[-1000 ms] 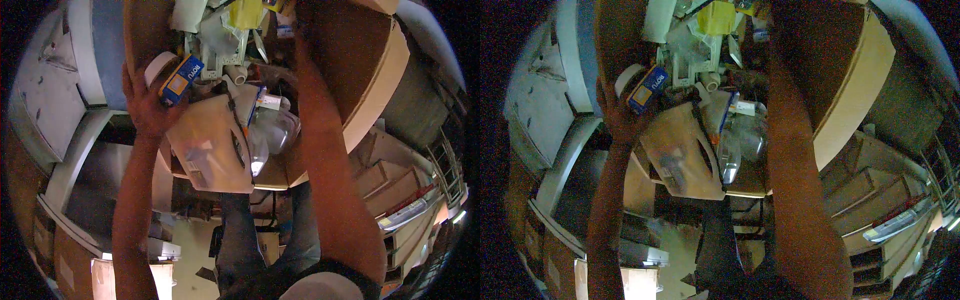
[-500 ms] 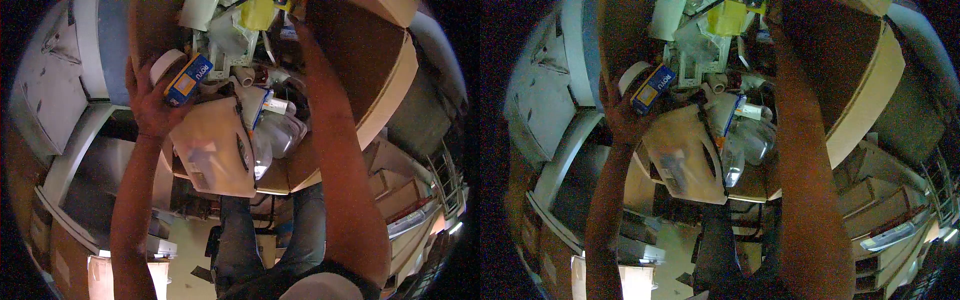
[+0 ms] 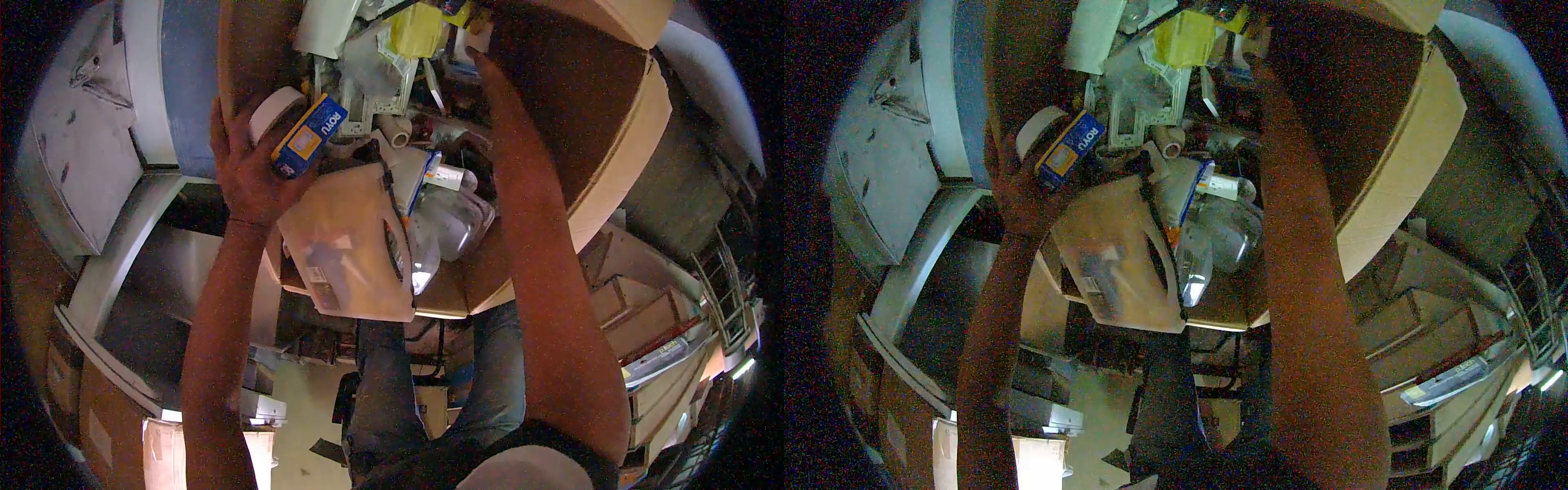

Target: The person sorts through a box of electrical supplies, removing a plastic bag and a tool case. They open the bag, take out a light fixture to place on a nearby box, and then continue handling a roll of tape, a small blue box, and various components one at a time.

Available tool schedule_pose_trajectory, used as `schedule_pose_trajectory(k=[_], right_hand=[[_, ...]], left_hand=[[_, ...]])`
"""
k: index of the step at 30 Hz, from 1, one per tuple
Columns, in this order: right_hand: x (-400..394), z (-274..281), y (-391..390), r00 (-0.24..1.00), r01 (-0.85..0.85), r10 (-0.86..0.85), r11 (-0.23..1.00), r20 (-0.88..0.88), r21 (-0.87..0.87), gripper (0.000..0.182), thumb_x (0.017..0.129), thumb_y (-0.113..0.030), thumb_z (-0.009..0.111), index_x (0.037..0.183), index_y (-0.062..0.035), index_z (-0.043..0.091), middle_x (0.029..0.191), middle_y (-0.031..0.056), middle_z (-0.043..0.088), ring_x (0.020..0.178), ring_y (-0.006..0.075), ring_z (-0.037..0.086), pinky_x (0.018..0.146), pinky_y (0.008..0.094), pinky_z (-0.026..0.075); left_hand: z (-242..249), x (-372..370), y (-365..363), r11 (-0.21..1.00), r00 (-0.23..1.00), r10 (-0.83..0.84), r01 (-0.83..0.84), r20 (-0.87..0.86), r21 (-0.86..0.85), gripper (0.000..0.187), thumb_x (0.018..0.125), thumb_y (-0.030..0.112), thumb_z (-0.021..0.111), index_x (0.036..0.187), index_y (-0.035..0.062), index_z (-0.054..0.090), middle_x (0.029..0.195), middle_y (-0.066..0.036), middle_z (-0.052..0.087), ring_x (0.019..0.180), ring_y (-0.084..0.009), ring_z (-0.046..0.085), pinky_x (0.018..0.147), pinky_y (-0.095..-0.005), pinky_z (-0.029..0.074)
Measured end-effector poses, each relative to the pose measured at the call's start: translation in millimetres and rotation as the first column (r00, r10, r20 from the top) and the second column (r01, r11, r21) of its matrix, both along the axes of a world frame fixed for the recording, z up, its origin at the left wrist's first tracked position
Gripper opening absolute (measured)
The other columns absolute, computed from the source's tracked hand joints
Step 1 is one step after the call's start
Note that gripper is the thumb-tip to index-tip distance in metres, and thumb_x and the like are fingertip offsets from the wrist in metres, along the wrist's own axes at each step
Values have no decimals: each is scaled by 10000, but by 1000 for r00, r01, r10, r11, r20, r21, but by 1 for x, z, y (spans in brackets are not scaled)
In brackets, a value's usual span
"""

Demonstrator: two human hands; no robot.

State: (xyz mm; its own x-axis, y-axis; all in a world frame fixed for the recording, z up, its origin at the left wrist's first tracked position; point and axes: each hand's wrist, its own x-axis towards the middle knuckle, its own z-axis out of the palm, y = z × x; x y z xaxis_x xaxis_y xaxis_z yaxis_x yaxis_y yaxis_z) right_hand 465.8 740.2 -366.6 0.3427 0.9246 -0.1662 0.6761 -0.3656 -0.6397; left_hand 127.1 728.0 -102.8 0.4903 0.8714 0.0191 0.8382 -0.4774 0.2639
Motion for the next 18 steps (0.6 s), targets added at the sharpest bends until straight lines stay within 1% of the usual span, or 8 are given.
schedule_pose_trajectory(k=[3,5,9,12,14,15,17,18], right_hand=[[7,-6,8,997,52,-56,995,50,79,505,922,-353,643,1319,-51,562,1241,159,630,1061,340,620,931,475,505],[15,-9,22,993,48,-57,994,101,95,500,923,-349,644,1315,-49,564,1239,159,631,1058,341,620,929,473,506],[21,-19,50,984,12,-22,998,174,58,491,925,-340,644,1308,-43,567,1236,160,631,1051,343,621,924,470,508],[20,-29,68,982,-6,-2,999,191,39,485,926,-333,645,1303,-39,569,1234,161,631,1047,344,622,921,468,510],[19,-35,75,980,-11,5,1000,198,29,480,927,-329,646,1300,-36,571,1232,162,632,1044,345,622,918,466,510],[19,-38,76,980,-12,6,1000,200,26,478,927,-327,646,1298,-35,572,1231,162,632,1042,346,622,917,466,511],[17,-38,80,980,-6,-2,999,197,41,474,928,-322,646,1294,-32,573,1229,163,632,1039,347,622,914,464,512],[18,-37,80,982,-1,-8,999,189,45,471,928,-320,647,1293,-31,574,1228,163,632,1038,347,622,913,463,512]], left_hand=[[-2,-2,0,1000,1000,-8,8,16,-12,531,657,354,814,1159,209,716,1288,-120,571,1231,-332,527,1170,-568,260],[-5,-3,0,999,996,-30,27,79,42,534,661,374,817,1158,205,718,1280,-128,579,1231,-338,526,1166,-569,264],[-2,-6,-1,1000,1000,1,-1,4,8,546,659,394,818,1159,200,719,1267,-130,588,1230,-349,525,1162,-563,270],[-9,-11,-1,1000,1000,-7,7,24,7,579,642,433,815,1166,207,718,1281,-135,576,1240,-358,514,1165,-560,268],[-14,-13,-2,999,995,-3,-3,104,53,603,620,459,816,1166,222,720,1298,-135,563,1250,-356,504,1172,-557,261],[-14,-14,-4,999,995,2,-6,102,47,603,620,459,816,1166,222,720,1298,-135,563,1250,-356,504,1172,-557,261],[-11,-13,-1,1000,1000,-20,20,22,22,622,605,455,824,1177,232,716,1310,-137,550,1268,-379,480,1176,-556,260],[-11,-14,-1,1000,1000,-19,18,21,23,622,605,455,824,1177,232,716,1310,-137,550,1268,-379,480,1176,-556,260]])
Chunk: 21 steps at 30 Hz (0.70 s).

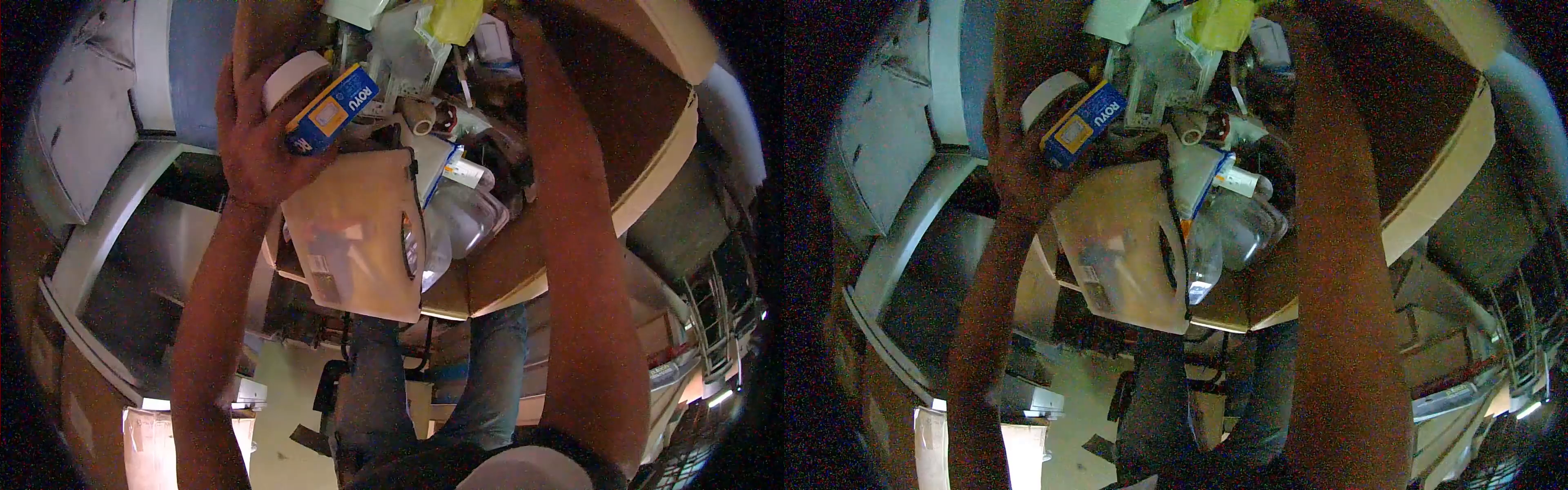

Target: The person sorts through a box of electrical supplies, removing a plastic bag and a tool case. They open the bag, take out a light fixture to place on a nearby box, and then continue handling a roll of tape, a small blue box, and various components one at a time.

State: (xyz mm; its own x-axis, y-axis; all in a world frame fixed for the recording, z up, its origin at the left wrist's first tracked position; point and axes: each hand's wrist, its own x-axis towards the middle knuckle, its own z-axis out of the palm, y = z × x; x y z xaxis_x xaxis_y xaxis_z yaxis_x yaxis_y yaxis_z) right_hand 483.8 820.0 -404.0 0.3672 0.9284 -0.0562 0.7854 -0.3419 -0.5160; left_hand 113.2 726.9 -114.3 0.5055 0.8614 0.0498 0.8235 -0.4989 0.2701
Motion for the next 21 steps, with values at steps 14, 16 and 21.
schedule_pose_trajectory(k=[14,16,21], right_hand=[[38,24,-154,852,380,-248,899,-462,217,424,932,-270,643,1267,-15,585,1210,165,635,1015,348,626,900,457,519],[32,26,-182,829,363,-327,932,-453,-7,375,930,-205,622,1256,-22,588,1189,158,637,1006,334,630,906,466,521],[-38,158,-194,108,496,-525,764,-844,-412,347,928,-159,622,1246,-28,573,1103,142,661,932,249,675,784,405,576]], left_hand=[[10,10,4,1000,998,7,-8,-64,-14,577,627,432,816,1169,255,722,1291,-120,550,1300,-349,452,1184,-535,262],[6,7,2,1000,999,8,-7,-42,7,576,632,429,813,1171,249,722,1281,-124,556,1283,-348,469,1185,-537,256],[6,6,1,1000,1000,-16,17,-21,25,561,662,422,796,1183,228,717,1247,-135,575,1224,-349,524,1183,-546,251]])
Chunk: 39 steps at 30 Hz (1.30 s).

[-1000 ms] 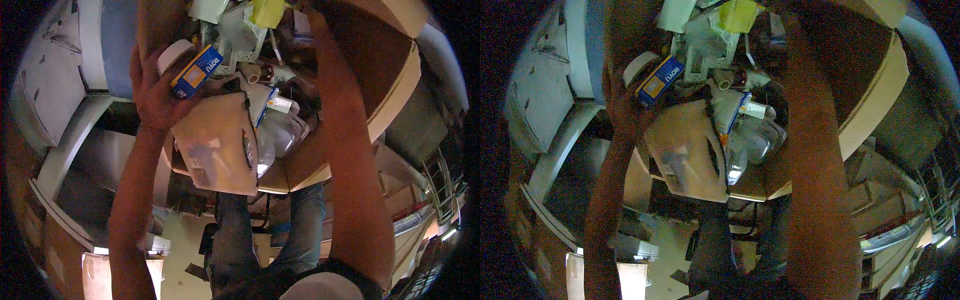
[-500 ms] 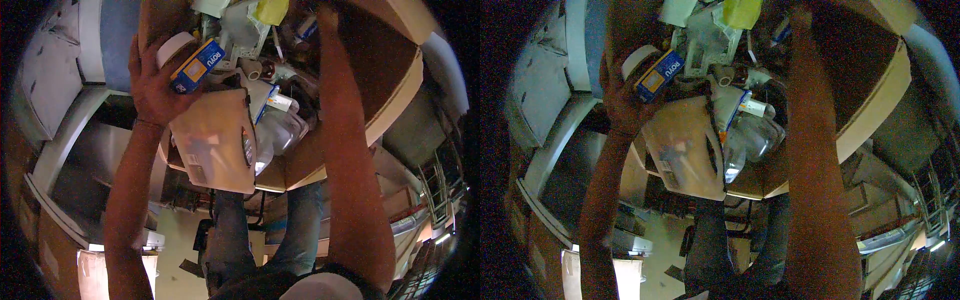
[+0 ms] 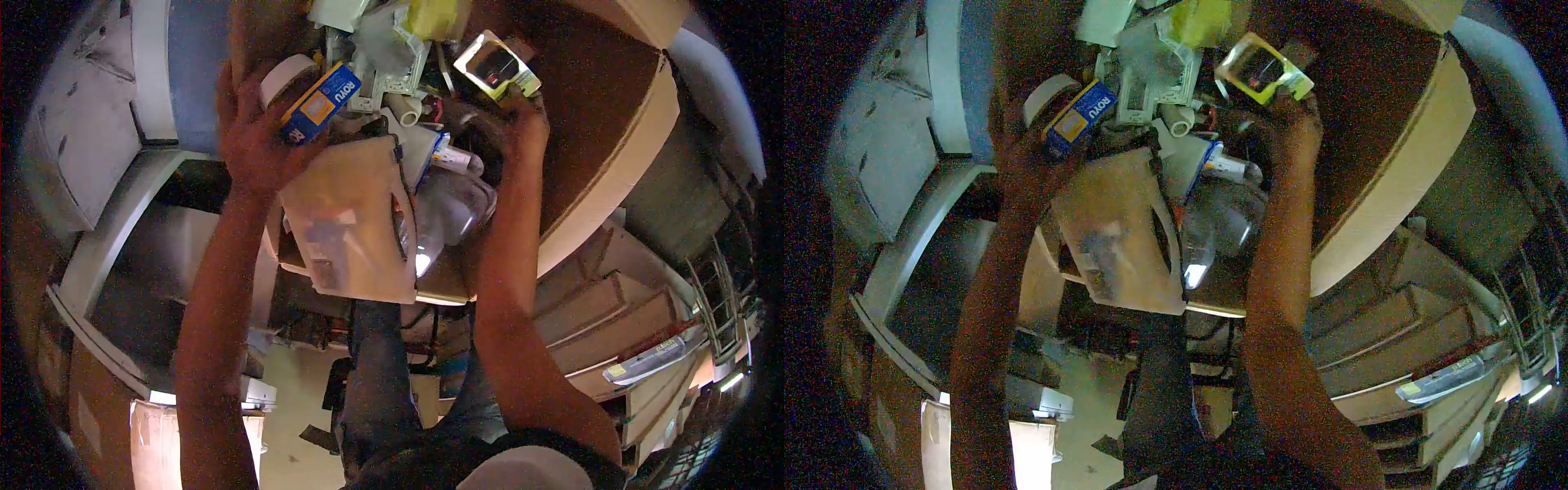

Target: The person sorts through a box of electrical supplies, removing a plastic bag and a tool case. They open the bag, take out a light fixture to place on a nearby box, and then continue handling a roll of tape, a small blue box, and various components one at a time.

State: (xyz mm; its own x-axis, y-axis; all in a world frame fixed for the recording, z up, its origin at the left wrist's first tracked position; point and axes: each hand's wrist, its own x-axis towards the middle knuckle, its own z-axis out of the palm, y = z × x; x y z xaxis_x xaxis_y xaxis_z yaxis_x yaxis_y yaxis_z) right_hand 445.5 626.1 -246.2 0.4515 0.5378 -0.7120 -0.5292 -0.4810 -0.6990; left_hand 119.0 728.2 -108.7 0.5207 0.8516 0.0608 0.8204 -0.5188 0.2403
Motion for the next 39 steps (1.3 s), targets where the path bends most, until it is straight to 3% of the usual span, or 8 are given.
schedule_pose_trajectory(k=[14,17,23,26,29,31,35,39], right_hand=[[-17,63,48,979,-4,68,949,-192,315,263,898,-134,662,1143,-106,571,1022,97,647,882,232,656,681,404,583],[-16,62,45,980,40,19,955,-197,293,279,919,-41,608,1196,-29,585,1127,106,668,1011,230,650,891,380,526],[9,24,28,952,-85,57,993,300,80,237,896,-86,606,1119,-19,650,1048,87,686,934,211,643,826,349,506],[62,-69,-7,410,-575,456,802,790,-164,298,854,-199,681,1120,-64,669,1102,157,686,894,338,677,796,458,542],[56,-71,-6,-439,-764,454,264,775,-588,345,883,-298,670,1176,-118,695,1103,153,698,916,372,666,830,484,527],[15,-62,-3,542,-724,705,668,457,-173,330,841,-329,703,984,-35,748,894,154,728,805,284,699,726,399,530],[1,-34,26,393,-743,776,584,494,-327,406,813,-432,729,961,-55,757,881,198,726,796,384,699,739,445,541],[-15,-70,46,-134,-748,860,238,493,-620,395,848,-423,670,965,-53,745,920,210,723,851,409,696,793,479,550]], left_hand=[[-3,-4,-2,999,999,-15,13,35,44,555,639,389,788,1169,239,717,1284,-126,564,1300,-399,450,1183,-534,271],[-5,-5,-5,999,999,25,-27,46,39,569,614,366,808,1158,228,719,1285,-133,560,1327,-428,417,1177,-535,280],[-11,-10,-6,999,999,13,-15,48,43,573,595,346,825,1141,204,725,1280,-135,557,1352,-436,379,1170,-540,290],[-6,-4,-5,999,999,31,-32,27,36,581,589,349,830,1141,201,727,1298,-124,552,1336,-427,397,1169,-536,293],[-7,-3,-4,1000,996,18,-18,83,8,586,585,353,832,1144,209,728,1306,-110,550,1322,-414,410,1170,-533,290],[-7,-3,-3,1000,997,22,-22,69,0,590,588,356,830,1151,213,725,1304,-104,552,1319,-409,412,1172,-533,284],[-5,-2,-4,998,999,42,-42,7,-52,602,601,358,824,1175,214,714,1299,-108,555,1314,-404,414,1180,-534,271],[-3,-2,-4,1000,1000,6,-5,24,-29,604,610,358,818,1185,210,707,1298,-127,546,1307,-401,424,1184,-536,264]])
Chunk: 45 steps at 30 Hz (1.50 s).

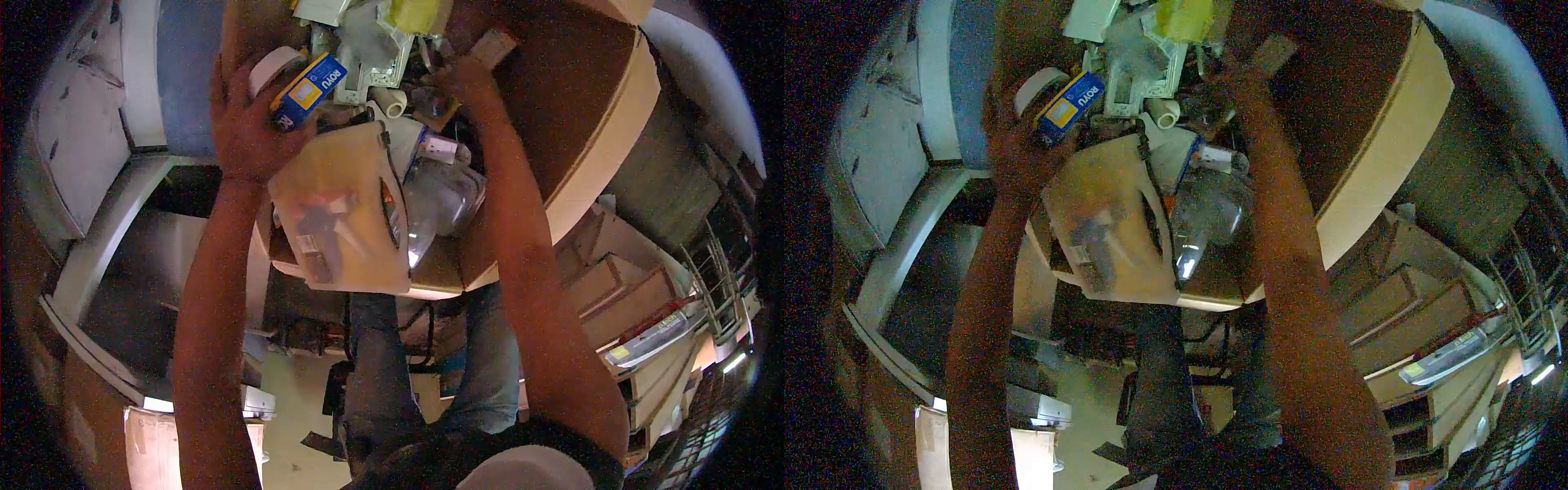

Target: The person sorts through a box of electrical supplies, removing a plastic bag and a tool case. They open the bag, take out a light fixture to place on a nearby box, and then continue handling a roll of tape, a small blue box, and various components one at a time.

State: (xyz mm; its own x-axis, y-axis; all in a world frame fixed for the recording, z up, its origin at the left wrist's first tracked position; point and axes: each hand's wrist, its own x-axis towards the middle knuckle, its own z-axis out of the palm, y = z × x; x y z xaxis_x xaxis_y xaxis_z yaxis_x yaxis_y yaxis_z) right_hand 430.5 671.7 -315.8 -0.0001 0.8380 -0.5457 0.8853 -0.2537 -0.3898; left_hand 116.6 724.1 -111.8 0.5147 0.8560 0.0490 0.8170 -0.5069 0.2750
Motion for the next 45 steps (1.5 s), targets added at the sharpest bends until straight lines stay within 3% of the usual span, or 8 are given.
schedule_pose_trajectory(k=[10,22,23,24,26,28,38,45], right_hand=[[53,-74,-37,883,431,-398,897,-248,95,338,887,-340,616,1049,-55,698,984,189,692,882,355,657,844,473,522],[46,-59,-93,-20,789,-833,327,-553,-521,388,937,-274,571,1235,-31,625,1113,121,653,999,206,596,939,347,448],[44,-43,-91,-20,788,-832,329,-555,-521,388,937,-274,571,1235,-31,625,1113,121,653,999,206,596,939,347,448],[41,-26,-89,446,760,-753,604,-484,-240,370,934,-283,605,1206,-35,645,1078,104,678,939,214,627,866,354,484],[30,15,-77,806,548,-528,836,-267,2,354,931,-292,639,1177,-39,666,1044,87,704,879,223,657,793,362,519],[15,50,-60,-13,760,-817,367,-577,-537,335,932,-276,638,1145,-21,679,1046,83,710,893,211,662,793,356,518],[-4,83,-50,5,528,-764,550,-646,-646,265,919,-216,665,1099,-24,695,987,42,707,858,124,649,767,279,508],[-32,94,-18,413,381,-623,781,-664,-496,311,892,-267,695,1078,-19,719,999,33,719,891,124,660,819,281,516]], left_hand=[[6,9,2,999,998,-10,12,-60,36,547,653,375,799,1161,192,711,1255,-137,576,1263,-342,490,1188,-550,240],[4,8,3,997,999,-31,32,-16,66,515,677,368,797,1157,204,709,1276,-124,579,1256,-330,505,1181,-546,243],[5,9,3,998,999,-24,25,-22,58,516,673,371,802,1154,206,712,1276,-123,580,1257,-335,503,1181,-543,247],[7,9,2,998,999,-23,24,-25,62,516,673,371,802,1154,206,712,1276,-123,580,1257,-335,503,1181,-543,247],[10,7,1,999,999,17,-15,-31,39,515,664,380,810,1145,219,720,1275,-122,578,1254,-344,503,1179,-535,257],[2,3,1,999,999,10,-9,-34,46,519,661,387,814,1146,227,722,1282,-126,570,1266,-357,489,1177,-532,261],[-6,-5,4,997,998,-35,32,46,75,587,633,437,807,1185,258,713,1269,-120,560,1276,-370,471,1176,-529,264],[-2,0,4,998,999,-24,21,39,64,582,622,409,809,1172,244,717,1298,-112,555,1280,-352,474,1184,-530,256]])
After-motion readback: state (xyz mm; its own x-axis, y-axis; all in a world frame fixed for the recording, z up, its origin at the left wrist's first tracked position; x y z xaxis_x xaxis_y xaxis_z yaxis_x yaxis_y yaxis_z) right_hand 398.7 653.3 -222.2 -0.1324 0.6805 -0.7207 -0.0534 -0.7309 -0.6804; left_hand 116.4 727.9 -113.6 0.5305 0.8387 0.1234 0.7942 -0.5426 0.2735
